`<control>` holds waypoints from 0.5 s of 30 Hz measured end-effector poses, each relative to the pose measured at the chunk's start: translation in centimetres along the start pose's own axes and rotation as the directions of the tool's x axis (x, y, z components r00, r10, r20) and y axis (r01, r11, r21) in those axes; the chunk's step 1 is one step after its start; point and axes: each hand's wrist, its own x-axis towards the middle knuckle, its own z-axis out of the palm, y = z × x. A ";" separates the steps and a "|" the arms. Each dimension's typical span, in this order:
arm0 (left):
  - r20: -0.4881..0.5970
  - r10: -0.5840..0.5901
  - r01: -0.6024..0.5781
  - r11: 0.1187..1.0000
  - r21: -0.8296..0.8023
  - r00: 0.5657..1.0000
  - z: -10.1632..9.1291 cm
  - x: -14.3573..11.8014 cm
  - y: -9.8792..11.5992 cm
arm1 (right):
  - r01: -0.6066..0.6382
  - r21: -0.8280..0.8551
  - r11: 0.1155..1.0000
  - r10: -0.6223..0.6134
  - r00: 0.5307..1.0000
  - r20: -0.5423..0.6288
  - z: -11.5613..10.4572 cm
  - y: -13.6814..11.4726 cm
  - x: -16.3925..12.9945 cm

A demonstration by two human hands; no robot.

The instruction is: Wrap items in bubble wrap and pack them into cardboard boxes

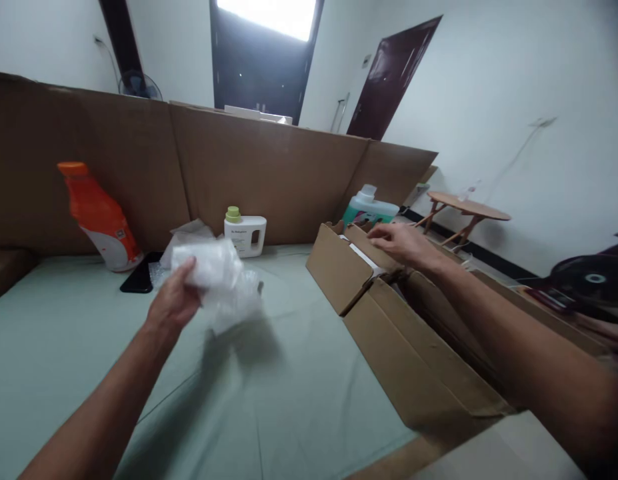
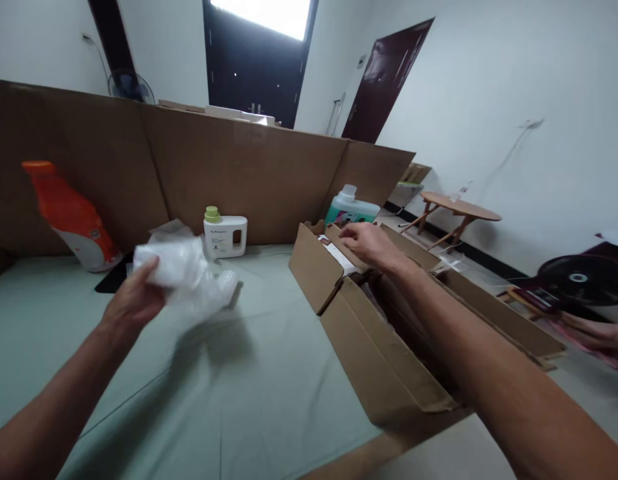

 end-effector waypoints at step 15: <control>0.230 0.429 -0.394 0.345 0.852 0.874 -12.2 -4.0 -9.3 | -0.077 -0.357 0.931 0.192 0.935 0.299 6.0 3.9 3.0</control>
